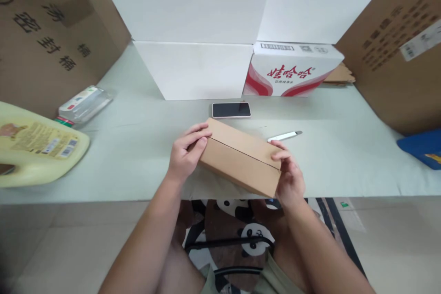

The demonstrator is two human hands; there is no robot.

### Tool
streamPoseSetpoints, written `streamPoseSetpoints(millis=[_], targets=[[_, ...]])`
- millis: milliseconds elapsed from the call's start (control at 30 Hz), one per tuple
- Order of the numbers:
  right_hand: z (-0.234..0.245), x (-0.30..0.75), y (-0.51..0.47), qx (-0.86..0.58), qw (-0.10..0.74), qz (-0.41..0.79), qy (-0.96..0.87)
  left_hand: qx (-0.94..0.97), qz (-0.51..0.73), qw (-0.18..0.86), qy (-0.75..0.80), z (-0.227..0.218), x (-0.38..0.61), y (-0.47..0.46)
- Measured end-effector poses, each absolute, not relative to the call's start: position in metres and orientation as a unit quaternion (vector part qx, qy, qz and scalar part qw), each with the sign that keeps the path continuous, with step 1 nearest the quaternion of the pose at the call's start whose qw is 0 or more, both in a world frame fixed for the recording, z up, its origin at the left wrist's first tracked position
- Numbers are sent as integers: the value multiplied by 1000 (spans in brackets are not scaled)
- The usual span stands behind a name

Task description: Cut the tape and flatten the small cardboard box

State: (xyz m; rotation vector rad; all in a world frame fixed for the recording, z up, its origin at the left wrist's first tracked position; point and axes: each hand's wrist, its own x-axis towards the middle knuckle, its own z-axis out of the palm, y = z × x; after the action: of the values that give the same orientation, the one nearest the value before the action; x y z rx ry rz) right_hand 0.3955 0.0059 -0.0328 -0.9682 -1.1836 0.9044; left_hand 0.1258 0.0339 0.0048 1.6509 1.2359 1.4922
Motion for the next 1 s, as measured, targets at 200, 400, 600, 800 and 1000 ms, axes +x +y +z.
streamPoseSetpoints(millis=[200,400,600,800,1000], targets=[[-56,391,12,-440,613,406,-515,477,623,301,541,-15,84,43],[-55,354,-1,-364,484,415,-679,471,537,396,577,-48,88,42],[-33,355,-10,-388,475,204,-763,529,560,469,431,-54,108,32],[-20,359,-22,-384,485,78,-782,461,563,505,464,-50,115,32],[-12,376,-18,-356,489,78,-792,311,494,654,481,-39,143,28]])
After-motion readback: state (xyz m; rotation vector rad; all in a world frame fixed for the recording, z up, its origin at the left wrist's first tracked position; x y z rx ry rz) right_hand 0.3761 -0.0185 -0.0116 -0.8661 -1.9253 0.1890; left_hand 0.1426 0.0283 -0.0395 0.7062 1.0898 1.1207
